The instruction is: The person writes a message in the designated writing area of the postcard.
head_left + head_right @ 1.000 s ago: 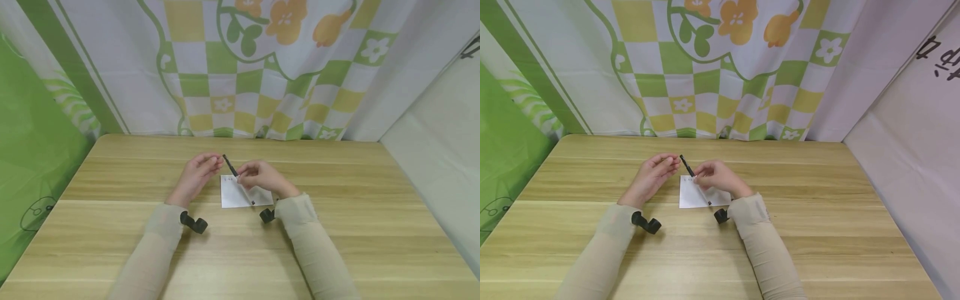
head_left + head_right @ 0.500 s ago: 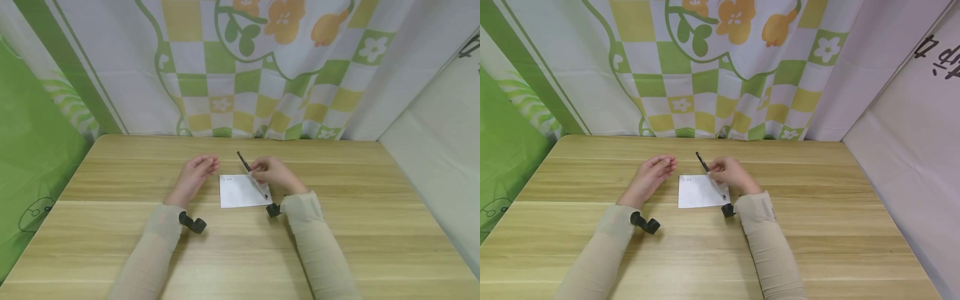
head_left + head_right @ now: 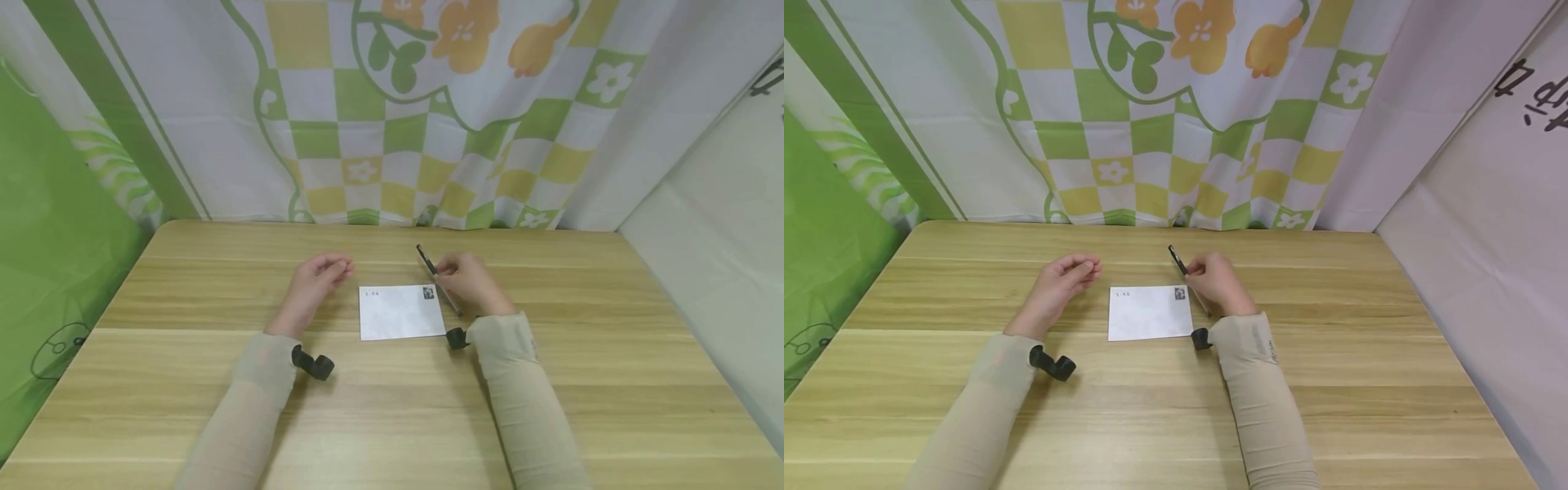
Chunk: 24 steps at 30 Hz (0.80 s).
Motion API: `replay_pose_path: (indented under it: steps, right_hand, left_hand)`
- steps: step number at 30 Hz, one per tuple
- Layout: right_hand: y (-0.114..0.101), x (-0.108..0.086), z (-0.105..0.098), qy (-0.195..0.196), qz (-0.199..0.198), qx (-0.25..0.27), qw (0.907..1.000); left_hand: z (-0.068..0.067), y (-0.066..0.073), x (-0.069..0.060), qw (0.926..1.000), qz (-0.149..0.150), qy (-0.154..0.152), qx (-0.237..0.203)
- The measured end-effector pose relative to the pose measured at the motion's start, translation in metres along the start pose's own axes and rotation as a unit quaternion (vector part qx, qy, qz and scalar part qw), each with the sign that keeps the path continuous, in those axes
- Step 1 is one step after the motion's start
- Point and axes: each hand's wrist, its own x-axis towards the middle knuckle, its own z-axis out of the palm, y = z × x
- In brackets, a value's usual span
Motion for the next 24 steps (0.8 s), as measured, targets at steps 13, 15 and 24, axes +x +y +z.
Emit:
replay_pose_path:
  steps: [13,15,24]
  right_hand:
    - [0.008,-0.003,-0.005,0.012,0.042,-0.031,0.9986]
    - [0.010,-0.002,-0.006,0.015,0.033,-0.049,0.9981]
    - [0.013,-0.001,-0.006,0.018,0.034,-0.074,0.9965]
  left_hand:
    - [-0.001,-0.002,0.002,0.9990,0.002,0.000,0.045]
    - [-0.002,-0.001,0.001,0.9985,0.006,0.000,0.055]
    - [-0.004,0.000,-0.001,0.9825,0.046,0.010,0.180]
